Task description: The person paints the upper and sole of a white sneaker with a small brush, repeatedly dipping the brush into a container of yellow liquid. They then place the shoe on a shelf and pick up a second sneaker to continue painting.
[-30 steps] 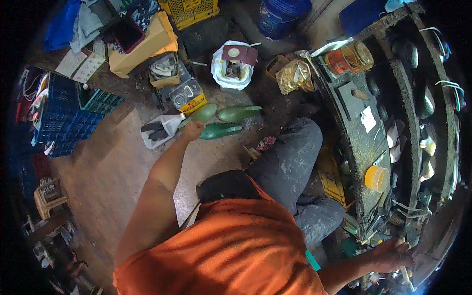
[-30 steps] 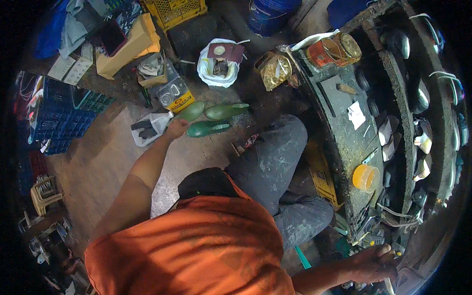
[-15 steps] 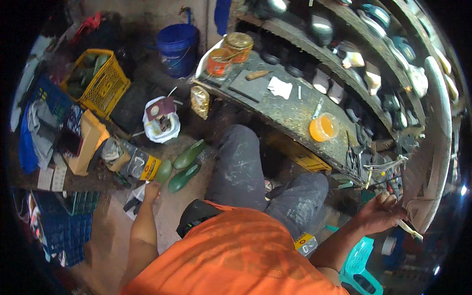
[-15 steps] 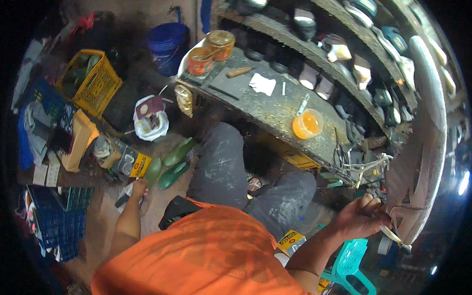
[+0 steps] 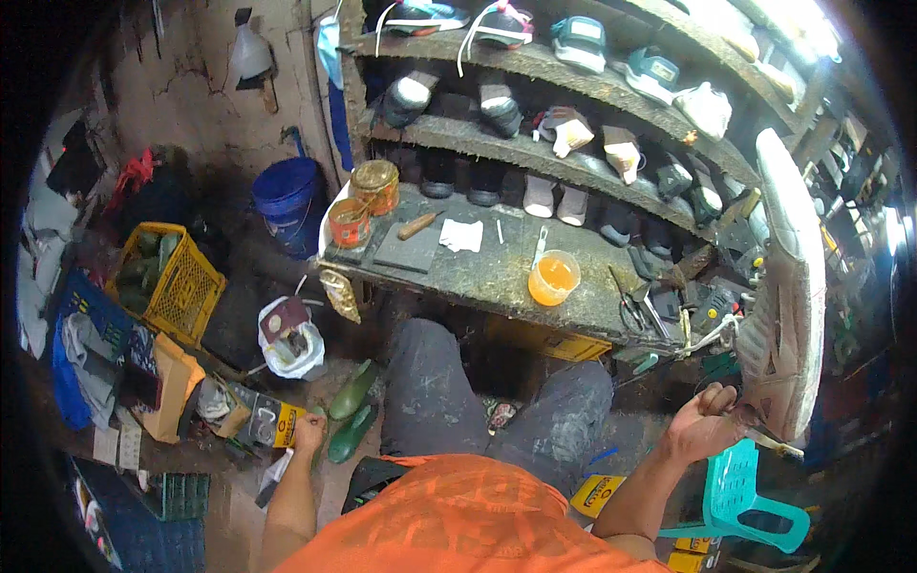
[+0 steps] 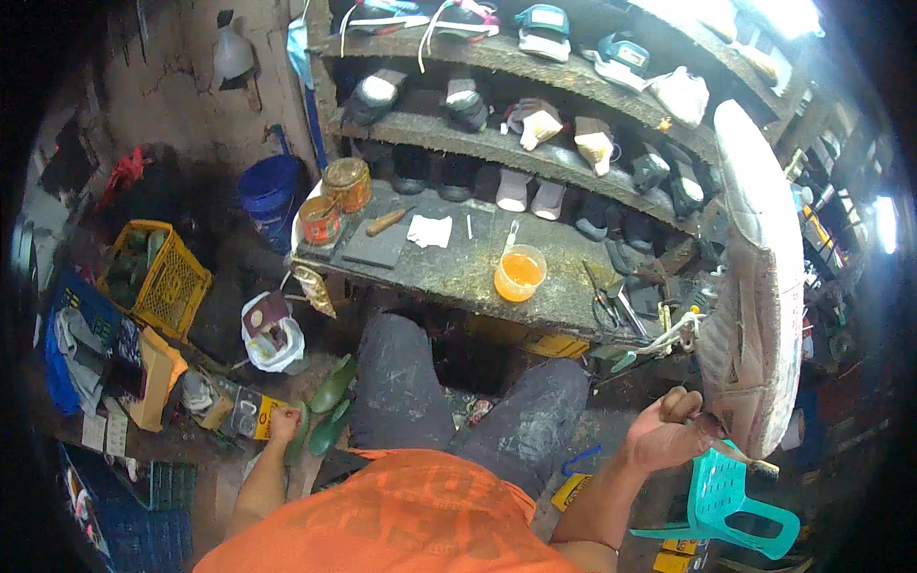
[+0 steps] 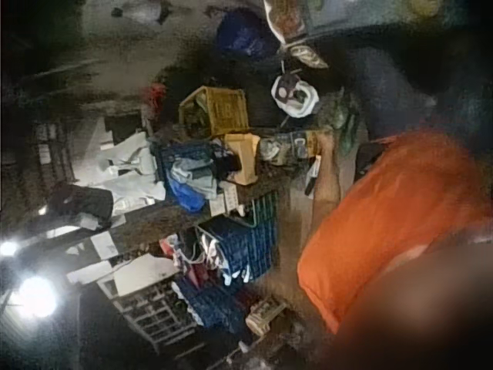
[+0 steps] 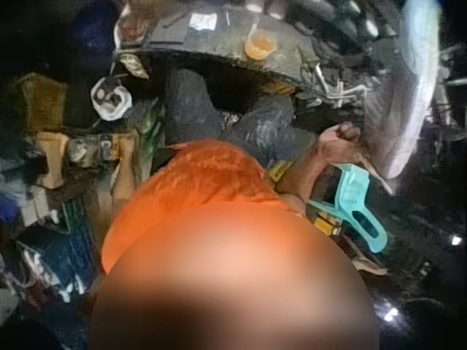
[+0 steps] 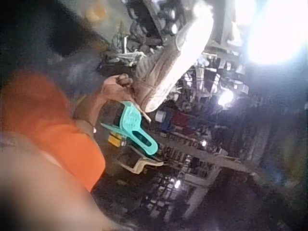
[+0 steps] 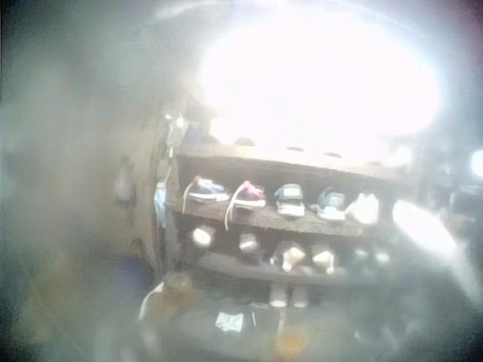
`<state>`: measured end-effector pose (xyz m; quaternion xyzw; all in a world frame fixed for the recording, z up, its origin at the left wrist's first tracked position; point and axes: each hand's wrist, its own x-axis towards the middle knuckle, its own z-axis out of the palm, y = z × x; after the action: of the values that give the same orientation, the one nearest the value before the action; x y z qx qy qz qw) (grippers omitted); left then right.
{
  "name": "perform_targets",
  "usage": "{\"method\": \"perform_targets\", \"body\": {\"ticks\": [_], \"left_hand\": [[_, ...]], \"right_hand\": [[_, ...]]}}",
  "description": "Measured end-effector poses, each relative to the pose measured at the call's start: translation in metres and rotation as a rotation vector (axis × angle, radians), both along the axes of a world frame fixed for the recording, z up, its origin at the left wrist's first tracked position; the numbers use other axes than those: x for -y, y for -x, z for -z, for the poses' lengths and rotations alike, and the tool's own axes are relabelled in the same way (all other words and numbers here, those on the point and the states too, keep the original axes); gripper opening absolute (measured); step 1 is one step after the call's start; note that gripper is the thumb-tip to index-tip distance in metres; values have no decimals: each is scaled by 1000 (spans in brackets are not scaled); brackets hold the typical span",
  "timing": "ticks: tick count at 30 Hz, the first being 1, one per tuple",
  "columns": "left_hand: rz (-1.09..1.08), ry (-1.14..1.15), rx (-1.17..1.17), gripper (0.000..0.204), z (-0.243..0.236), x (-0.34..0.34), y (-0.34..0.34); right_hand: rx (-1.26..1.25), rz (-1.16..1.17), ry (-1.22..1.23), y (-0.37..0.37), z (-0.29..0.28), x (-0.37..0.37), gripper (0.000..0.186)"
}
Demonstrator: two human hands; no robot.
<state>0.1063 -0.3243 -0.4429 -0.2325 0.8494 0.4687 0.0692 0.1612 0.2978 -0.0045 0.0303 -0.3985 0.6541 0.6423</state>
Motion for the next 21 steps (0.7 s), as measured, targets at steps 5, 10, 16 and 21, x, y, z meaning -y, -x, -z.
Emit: {"method": "perform_targets", "body": {"ticks": [5,10,16,21], "left_hand": [[20,-167,-21,8,-36,-35,34],[173,107,-171,16,-44,-53,55],[203,252,-205,15,-39,-57,57],[37,-276,-101,10,-72,-79,76]], "right_hand": [[-28,36,37,-6,6,-12,44],[-72,118,-36,-17,7,-22,35],[-49,204,-85,-36,12,-36,28],[-123,172,-36,-41,13,-45,28]]}}
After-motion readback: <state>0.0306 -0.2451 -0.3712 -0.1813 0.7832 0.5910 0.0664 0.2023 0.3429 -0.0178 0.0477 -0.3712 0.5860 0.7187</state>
